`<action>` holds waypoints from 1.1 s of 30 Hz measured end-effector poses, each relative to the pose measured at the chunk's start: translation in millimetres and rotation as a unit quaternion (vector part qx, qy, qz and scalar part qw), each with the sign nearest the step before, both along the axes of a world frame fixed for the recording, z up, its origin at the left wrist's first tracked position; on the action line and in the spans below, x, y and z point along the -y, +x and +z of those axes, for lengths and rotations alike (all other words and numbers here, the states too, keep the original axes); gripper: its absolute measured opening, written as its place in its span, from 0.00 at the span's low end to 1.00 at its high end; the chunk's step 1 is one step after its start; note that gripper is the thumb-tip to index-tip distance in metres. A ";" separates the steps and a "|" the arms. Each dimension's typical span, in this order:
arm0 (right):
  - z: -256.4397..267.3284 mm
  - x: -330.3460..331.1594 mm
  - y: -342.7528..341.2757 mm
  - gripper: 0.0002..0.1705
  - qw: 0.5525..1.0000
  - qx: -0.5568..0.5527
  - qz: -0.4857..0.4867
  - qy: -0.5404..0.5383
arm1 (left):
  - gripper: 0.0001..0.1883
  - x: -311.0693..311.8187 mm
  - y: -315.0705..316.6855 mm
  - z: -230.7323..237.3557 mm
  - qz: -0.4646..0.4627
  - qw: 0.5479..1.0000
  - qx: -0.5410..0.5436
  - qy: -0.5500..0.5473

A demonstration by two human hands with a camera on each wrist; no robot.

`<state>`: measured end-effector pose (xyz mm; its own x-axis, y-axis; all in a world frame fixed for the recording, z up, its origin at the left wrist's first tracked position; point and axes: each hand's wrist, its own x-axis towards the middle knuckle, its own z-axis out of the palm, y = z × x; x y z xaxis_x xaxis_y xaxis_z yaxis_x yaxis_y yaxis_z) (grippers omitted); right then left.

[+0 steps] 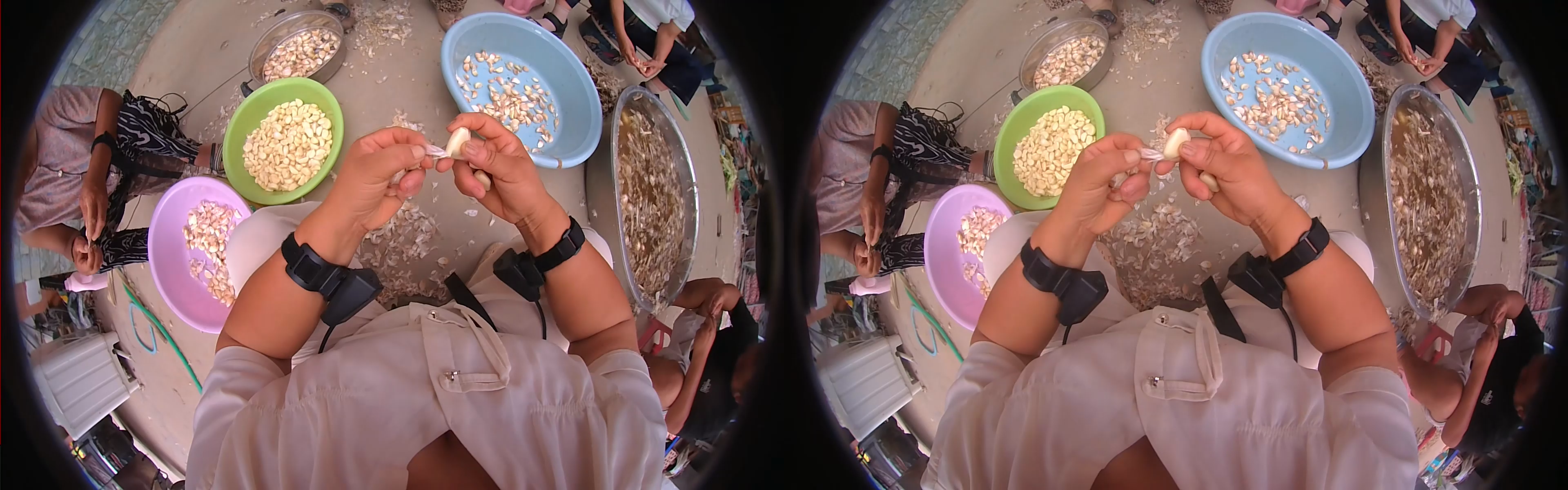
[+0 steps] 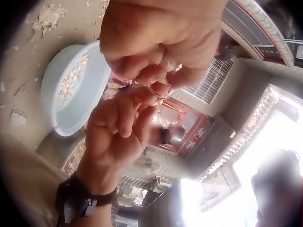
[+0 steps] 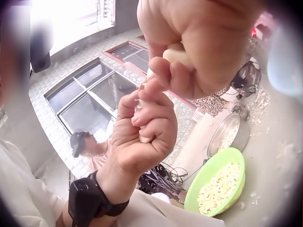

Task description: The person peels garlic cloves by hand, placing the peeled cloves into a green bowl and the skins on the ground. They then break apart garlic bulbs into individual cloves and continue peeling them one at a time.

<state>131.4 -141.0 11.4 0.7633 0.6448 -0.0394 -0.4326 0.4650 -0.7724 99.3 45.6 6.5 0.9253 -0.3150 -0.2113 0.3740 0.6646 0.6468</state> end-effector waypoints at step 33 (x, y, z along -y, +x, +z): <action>-9.7 -6.6 -5.0 0.12 0.986 0.008 -0.037 -0.161 | 0.02 12.3 -5.2 0.0 -0.017 0.935 0.053 0.351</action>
